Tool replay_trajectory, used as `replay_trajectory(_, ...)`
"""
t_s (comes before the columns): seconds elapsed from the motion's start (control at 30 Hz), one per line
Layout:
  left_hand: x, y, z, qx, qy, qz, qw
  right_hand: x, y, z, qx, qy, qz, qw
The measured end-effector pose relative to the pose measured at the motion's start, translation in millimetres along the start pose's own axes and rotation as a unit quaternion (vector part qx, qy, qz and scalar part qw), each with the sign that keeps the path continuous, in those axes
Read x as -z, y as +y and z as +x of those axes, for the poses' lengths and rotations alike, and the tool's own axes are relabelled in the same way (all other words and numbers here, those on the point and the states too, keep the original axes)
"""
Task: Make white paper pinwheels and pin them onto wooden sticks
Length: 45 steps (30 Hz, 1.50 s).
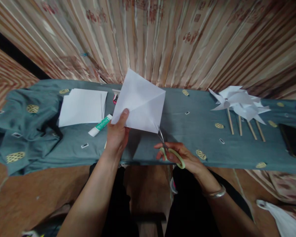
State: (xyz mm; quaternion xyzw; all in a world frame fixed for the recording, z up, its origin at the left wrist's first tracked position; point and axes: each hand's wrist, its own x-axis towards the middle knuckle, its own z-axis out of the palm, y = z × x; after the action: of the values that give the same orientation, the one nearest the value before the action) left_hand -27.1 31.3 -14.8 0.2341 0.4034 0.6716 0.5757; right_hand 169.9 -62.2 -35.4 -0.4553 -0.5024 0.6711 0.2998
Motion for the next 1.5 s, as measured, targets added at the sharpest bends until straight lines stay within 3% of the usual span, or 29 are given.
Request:
replay_trajectory(0.9,-4.2,-7.4,-5.4,0.025,-0.012,0.025,0.999,-0.1,2.7,2.2,0.032,0.006,0.012,0.999)
replay_trajectory(1.5,-3.1,-6.3,-4.4,0.032,0.003,0.014,0.999,-0.9,3.7,3.3,-0.006,0.025,0.024,0.999)
